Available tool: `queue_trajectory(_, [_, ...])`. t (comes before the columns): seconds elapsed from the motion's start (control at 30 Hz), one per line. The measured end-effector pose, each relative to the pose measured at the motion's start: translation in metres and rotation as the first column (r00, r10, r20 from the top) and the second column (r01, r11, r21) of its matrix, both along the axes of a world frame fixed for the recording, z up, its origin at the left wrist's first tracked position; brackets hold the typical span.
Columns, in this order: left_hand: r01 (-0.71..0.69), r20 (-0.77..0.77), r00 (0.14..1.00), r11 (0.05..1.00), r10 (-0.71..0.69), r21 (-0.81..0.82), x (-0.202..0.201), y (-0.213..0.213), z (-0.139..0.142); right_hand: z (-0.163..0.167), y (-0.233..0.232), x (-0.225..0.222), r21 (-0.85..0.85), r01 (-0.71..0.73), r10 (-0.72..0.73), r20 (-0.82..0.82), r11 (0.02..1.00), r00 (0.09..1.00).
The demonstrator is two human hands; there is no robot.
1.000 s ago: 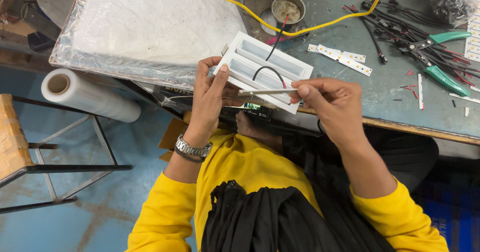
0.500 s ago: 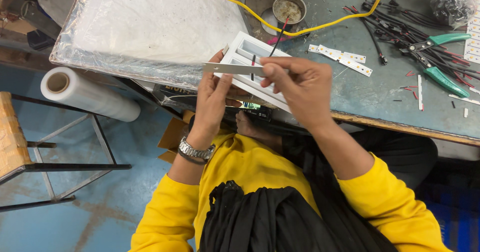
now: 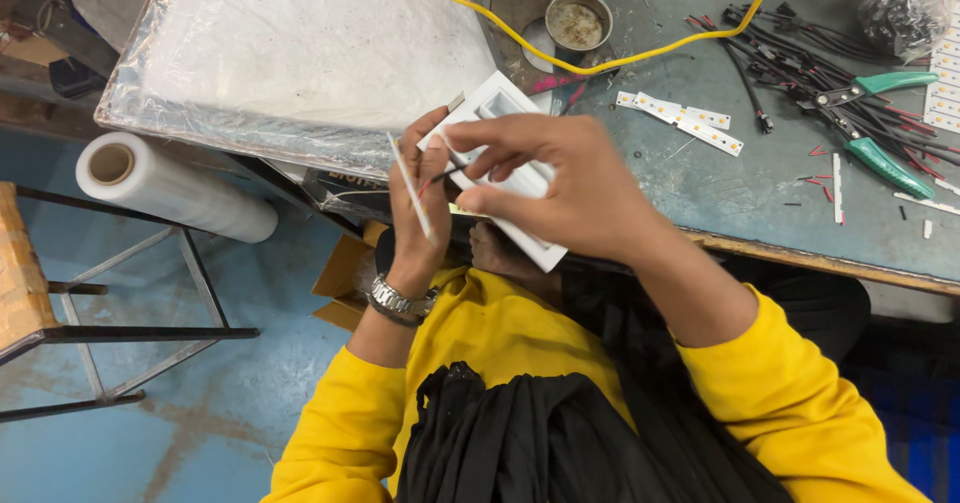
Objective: The person solders wires to LED strips inside a white plastic housing. They use a soldering iron to attach red and black wires to the strip contacts, then dip the wire ends into a small metal container, likely containing flux or solder, before continuing to solder additional strips.
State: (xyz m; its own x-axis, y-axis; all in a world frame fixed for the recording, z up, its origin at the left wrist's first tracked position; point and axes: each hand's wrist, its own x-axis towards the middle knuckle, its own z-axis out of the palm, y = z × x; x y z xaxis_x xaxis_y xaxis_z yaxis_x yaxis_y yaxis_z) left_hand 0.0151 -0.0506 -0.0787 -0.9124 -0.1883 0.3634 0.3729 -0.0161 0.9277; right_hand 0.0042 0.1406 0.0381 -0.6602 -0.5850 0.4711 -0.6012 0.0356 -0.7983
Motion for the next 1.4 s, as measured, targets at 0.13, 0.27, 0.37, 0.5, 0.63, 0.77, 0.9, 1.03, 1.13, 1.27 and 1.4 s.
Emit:
queue_trajectory(0.13, [-0.076,0.059,0.995,0.995,0.081,-0.072,-0.001,-0.008,0.004,-0.013,0.032,0.0,-0.033,0.232,-0.228,0.083,0.972,0.97])
queue_trajectory(0.27, [0.004,0.104,0.995,0.999,0.001,-0.051,-0.016,-0.018,0.014,-0.037,0.051,0.001,-0.194,0.402,-0.352,0.248,0.895,0.903])
queue_trajectory(0.37, [0.044,0.139,0.99,0.988,-0.023,-0.148,-0.027,-0.021,0.018,-0.059,0.055,-0.001,-0.271,0.431,-0.327,0.353,0.861,0.876])
queue_trajectory(0.5, [0.124,0.227,0.97,0.978,-0.083,-0.17,-0.041,-0.02,0.024,-0.075,0.063,-0.006,-0.188,0.331,-0.238,0.392,0.925,0.889])
queue_trajectory(0.63, [0.198,0.254,0.956,0.962,-0.146,-0.19,-0.058,-0.015,0.029,-0.076,0.058,-0.014,-0.088,0.262,-0.216,0.35,0.961,0.912])
queue_trajectory(0.77, [0.441,0.213,0.893,0.867,-0.396,-0.234,-0.093,-0.019,0.029,-0.079,0.049,-0.019,-0.04,0.269,-0.245,0.299,0.962,0.922])
queue_trajectory(0.9, [0.569,0.071,0.777,0.648,-0.626,-0.506,-0.132,-0.019,0.035,-0.085,0.042,-0.019,-0.042,0.313,-0.281,0.339,0.949,0.898])
queue_trajectory(1.03, [0.776,0.245,0.593,0.463,-0.767,-0.428,-0.149,-0.025,0.063,-0.089,0.028,-0.022,-0.002,0.379,-0.344,0.414,0.926,0.843])
queue_trajectory(1.13, [0.85,0.533,0.503,0.5,-0.68,-0.163,-0.152,-0.02,0.083,-0.092,0.016,-0.025,-0.048,0.343,-0.29,0.433,0.938,0.853])
queue_trajectory(1.27, [0.766,0.671,0.617,0.512,-0.411,-0.39,-0.15,-0.023,0.105,-0.097,0.006,-0.027,-0.073,0.366,-0.296,0.456,0.928,0.84])
queue_trajectory(1.4, [0.761,0.651,0.62,0.539,-0.438,-0.361,-0.151,-0.029,0.112,-0.094,-0.004,-0.03,-0.119,0.395,-0.294,0.483,0.911,0.825])
